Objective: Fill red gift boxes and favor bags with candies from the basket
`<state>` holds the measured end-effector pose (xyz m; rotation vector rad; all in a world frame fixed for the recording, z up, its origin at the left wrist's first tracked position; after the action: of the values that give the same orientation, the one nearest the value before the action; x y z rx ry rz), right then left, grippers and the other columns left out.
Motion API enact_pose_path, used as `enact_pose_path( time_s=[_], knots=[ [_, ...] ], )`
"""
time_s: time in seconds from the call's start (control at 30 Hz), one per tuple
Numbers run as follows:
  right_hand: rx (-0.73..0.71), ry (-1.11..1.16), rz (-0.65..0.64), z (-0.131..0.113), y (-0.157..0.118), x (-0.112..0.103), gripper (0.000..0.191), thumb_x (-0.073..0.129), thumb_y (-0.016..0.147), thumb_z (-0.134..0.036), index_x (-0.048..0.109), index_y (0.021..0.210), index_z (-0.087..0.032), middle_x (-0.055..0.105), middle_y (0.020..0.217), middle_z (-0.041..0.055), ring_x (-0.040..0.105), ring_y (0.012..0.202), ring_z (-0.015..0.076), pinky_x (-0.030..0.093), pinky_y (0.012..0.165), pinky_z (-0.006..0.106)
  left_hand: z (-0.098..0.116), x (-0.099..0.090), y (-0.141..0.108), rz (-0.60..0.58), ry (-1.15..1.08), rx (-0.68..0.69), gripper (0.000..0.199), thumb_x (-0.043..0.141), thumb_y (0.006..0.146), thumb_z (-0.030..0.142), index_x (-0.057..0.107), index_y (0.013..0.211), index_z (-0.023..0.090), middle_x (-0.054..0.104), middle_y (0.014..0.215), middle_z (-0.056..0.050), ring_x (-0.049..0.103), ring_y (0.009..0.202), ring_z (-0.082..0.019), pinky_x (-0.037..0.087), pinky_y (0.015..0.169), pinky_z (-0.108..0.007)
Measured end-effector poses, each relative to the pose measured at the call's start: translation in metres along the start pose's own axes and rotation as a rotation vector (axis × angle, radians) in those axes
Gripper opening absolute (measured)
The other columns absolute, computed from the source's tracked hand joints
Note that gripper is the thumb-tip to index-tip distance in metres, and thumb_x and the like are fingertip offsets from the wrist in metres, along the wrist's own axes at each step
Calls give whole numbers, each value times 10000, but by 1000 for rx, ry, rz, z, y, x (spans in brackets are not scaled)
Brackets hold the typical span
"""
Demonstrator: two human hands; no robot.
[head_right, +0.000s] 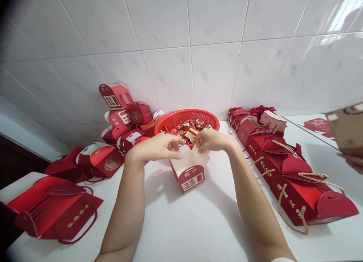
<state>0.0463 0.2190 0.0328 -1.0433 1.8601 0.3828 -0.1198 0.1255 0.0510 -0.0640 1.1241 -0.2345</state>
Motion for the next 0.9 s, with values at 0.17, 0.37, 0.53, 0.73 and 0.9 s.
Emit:
enact_pose_path(
  time_s=[0.17,0.37,0.53,0.73,0.9],
  knots=[
    [19,-49,-35,1,3,4,130,716,692,-217,618,770,-182,681,856,50,616,770,188,403,565,247,-10,-1,0,-66,45,-17,770,814,594,412,611,1311,218,684,1182,-70,643,1040,-287,479,827,-299],
    [110,-132,-147,-2,8,17,226,774,695,-343,636,783,-187,673,870,60,625,779,212,409,562,273,-20,-2,-1,-107,-12,-120,875,808,604,431,515,1400,215,667,1206,-96,704,929,-265,508,756,-285],
    [160,-222,-160,-13,8,23,256,777,696,-361,598,760,-190,660,871,61,594,686,192,381,518,285,-26,-4,-4,-140,-156,-183,829,787,645,440,494,1385,209,653,1210,-112,725,664,-189,523,630,-265],
    [184,-255,-119,-19,2,18,262,757,721,-372,564,684,-199,624,732,46,552,610,182,340,507,293,-28,-8,-8,-135,-161,-166,819,728,725,495,462,1435,185,698,1143,-103,730,695,-193,513,656,-263],
    [-10,-146,221,-12,22,4,170,590,863,-333,637,793,-186,650,717,35,555,634,159,321,558,272,-15,-15,-19,0,-92,-30,637,679,776,529,609,1323,211,735,1102,-64,701,967,-243,510,783,-269]
  ],
)
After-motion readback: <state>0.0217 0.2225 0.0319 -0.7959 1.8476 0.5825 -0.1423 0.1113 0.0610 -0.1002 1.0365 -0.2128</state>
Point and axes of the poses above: each hand's wrist, its own y-axis towards the middle knuckle, its own x-axis out of the palm, z = x × y, the point moved 3 cm from there along y, towards the middle knuckle
